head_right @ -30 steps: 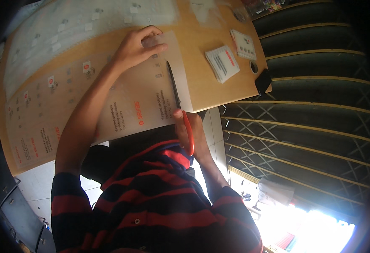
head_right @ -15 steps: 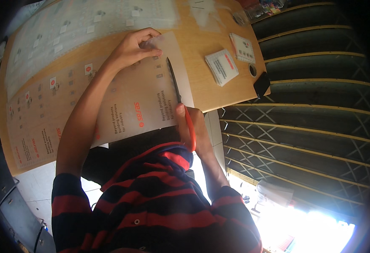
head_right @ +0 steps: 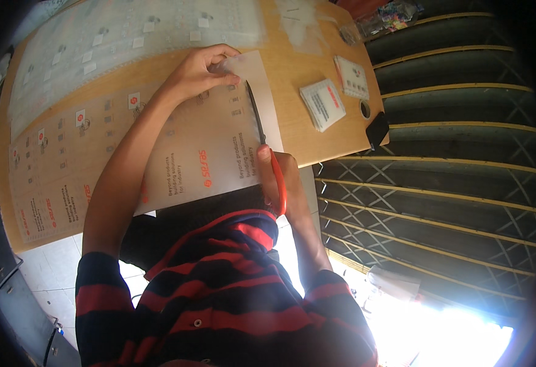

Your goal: The person uses red-handled scissors to cut a large sheet of translucent paper with printed logos into smaller rectangular pieces. They repeatedly position the paper, cut along straight lines, and place the cut pieces on the table.

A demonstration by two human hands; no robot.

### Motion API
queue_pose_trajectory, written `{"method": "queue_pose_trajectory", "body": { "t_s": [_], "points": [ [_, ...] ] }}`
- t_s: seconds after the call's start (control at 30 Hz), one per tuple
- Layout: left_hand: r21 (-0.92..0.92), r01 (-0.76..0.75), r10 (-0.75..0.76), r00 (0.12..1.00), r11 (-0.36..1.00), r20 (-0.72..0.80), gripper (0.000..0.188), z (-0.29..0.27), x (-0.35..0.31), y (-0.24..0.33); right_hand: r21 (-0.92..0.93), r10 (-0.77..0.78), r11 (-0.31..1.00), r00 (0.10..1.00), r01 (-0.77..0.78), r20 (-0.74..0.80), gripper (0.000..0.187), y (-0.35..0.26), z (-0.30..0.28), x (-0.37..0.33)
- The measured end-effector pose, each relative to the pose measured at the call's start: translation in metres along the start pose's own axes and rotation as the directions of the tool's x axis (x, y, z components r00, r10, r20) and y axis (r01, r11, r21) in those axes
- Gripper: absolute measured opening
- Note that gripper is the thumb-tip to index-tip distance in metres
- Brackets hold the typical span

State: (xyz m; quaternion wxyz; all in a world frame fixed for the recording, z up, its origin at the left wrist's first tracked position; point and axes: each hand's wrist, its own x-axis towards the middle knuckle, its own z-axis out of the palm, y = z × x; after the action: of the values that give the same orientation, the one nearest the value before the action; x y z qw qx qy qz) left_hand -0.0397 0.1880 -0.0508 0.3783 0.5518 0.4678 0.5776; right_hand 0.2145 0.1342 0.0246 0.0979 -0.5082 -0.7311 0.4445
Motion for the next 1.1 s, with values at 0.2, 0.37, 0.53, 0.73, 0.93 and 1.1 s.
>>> {"method": "queue_pose_trajectory", "body": {
  "t_s": [0.2, 0.37, 0.53, 0.73, 0.93, 1.1],
  "points": [
    [-0.028, -0.006, 0.005, 1.000, 1.000, -0.019, 0.035, -0.001, -0.001, -0.001, -0.080, 0.016, 0.997, 0.999, -0.019, -0.036, 0.079, -0.003, 0.004, 0.002],
    [0.005, 0.007, -0.007, 1.000, 1.000, -0.004, 0.037, -0.005, -0.001, -0.001, -0.040, -0.047, 0.998, 0.999, 0.048, 0.013, 0.080, 0.004, -0.001, 0.010],
    [-0.083, 0.040, -0.040, 0.999, 0.996, -0.003, 0.043, -0.001, 0.000, 0.001, -0.088, -0.025, 0.996, 1.000, 0.024, -0.012, 0.080, 0.003, -0.002, 0.013],
    [0.026, 0.093, -0.094, 0.995, 0.995, 0.014, 0.063, -0.004, -0.003, 0.015, -0.037, -0.040, 0.999, 0.999, 0.040, -0.003, 0.080, 0.006, -0.003, 0.014],
    [0.031, 0.104, -0.105, 0.994, 0.994, 0.027, 0.071, -0.005, -0.004, 0.017, -0.032, -0.045, 0.998, 0.998, 0.046, 0.031, 0.078, 0.001, -0.007, 0.022],
    [0.030, 0.102, -0.102, 0.995, 0.994, 0.004, 0.074, -0.003, -0.004, 0.017, -0.055, -0.010, 0.998, 1.000, 0.009, -0.019, 0.078, 0.004, -0.002, 0.024]
  ]
}}
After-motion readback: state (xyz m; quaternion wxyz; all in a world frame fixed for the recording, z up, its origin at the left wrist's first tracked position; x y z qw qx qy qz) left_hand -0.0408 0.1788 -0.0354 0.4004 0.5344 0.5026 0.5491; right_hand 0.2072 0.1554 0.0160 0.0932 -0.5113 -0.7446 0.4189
